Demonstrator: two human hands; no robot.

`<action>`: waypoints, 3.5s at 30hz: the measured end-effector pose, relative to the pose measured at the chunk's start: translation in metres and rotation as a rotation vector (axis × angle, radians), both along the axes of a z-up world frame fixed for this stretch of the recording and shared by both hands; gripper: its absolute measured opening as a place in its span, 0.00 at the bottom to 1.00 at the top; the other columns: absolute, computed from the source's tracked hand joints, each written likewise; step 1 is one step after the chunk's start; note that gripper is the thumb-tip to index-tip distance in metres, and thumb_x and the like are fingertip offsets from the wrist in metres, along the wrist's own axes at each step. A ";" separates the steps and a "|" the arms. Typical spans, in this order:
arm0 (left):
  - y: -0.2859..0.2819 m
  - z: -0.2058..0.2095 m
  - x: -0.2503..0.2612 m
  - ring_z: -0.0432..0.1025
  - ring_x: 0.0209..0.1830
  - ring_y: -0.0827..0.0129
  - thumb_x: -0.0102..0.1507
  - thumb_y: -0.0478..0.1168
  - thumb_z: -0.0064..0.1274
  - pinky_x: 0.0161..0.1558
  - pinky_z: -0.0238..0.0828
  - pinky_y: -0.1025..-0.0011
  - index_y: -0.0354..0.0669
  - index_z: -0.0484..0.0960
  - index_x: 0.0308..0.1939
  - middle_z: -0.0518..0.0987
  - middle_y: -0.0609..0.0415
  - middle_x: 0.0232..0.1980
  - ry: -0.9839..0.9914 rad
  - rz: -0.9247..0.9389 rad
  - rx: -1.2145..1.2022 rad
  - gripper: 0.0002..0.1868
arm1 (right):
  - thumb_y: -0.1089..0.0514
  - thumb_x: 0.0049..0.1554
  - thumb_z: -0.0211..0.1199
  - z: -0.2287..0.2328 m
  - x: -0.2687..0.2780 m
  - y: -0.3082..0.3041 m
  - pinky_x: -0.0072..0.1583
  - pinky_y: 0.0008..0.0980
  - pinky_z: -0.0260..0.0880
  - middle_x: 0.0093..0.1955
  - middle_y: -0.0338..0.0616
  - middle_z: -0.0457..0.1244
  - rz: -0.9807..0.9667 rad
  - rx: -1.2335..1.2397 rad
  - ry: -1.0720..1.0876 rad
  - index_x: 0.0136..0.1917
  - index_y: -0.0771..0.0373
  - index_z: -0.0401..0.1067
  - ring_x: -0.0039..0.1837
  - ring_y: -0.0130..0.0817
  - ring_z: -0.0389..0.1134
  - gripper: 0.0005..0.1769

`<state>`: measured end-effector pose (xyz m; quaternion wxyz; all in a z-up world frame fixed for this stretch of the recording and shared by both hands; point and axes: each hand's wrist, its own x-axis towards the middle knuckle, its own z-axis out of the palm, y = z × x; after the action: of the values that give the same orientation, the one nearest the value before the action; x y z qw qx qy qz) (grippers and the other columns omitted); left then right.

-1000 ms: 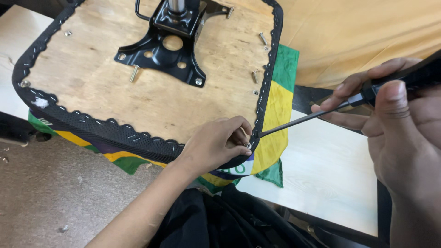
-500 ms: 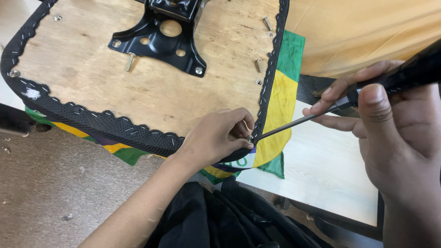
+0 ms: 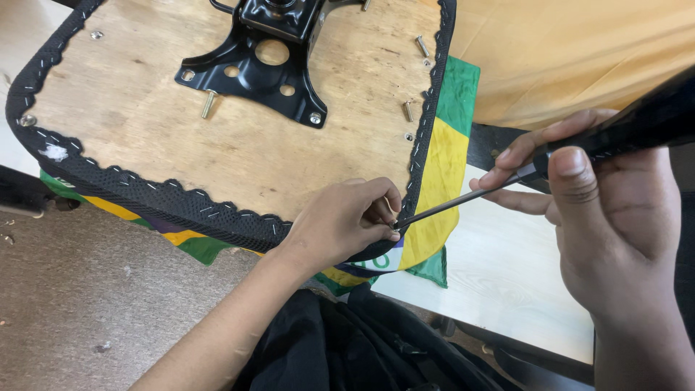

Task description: The person uses a screwdriver to tighten screws into the underside of an inverted chair base. They repeatedly pick up screws and drive them into the wooden base to secure the black metal frame.

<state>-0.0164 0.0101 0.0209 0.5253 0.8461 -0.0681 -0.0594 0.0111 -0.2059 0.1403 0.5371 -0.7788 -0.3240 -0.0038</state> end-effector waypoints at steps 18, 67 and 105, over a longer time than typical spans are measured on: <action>0.002 -0.005 0.000 0.82 0.35 0.75 0.54 0.37 0.66 0.38 0.76 0.76 0.44 0.80 0.38 0.85 0.60 0.33 -0.064 -0.006 -0.035 0.11 | 0.59 0.69 0.48 -0.005 -0.002 0.004 0.55 0.37 0.79 0.50 0.51 0.65 -0.065 0.011 0.016 0.62 0.64 0.57 0.54 0.39 0.75 0.10; -0.001 -0.005 0.000 0.74 0.34 0.65 0.53 0.47 0.69 0.36 0.70 0.66 0.48 0.89 0.35 0.81 0.57 0.30 -0.228 -0.063 0.072 0.11 | 0.57 0.53 0.67 -0.032 -0.004 0.031 0.53 0.27 0.79 0.46 0.40 0.74 -0.255 -0.177 0.387 0.53 0.63 0.81 0.50 0.23 0.77 0.15; 0.000 0.003 -0.003 0.76 0.30 0.66 0.54 0.46 0.67 0.35 0.71 0.68 0.46 0.86 0.34 0.79 0.56 0.29 -0.048 0.004 0.027 0.11 | 0.59 0.57 0.63 -0.044 -0.006 0.035 0.48 0.27 0.75 0.45 0.38 0.74 -0.208 -0.120 0.380 0.52 0.63 0.81 0.44 0.25 0.71 0.12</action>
<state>-0.0198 0.0102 0.0242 0.5121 0.8545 -0.0782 -0.0391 0.0046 -0.1708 0.0959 0.5380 -0.8252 -0.1343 0.1070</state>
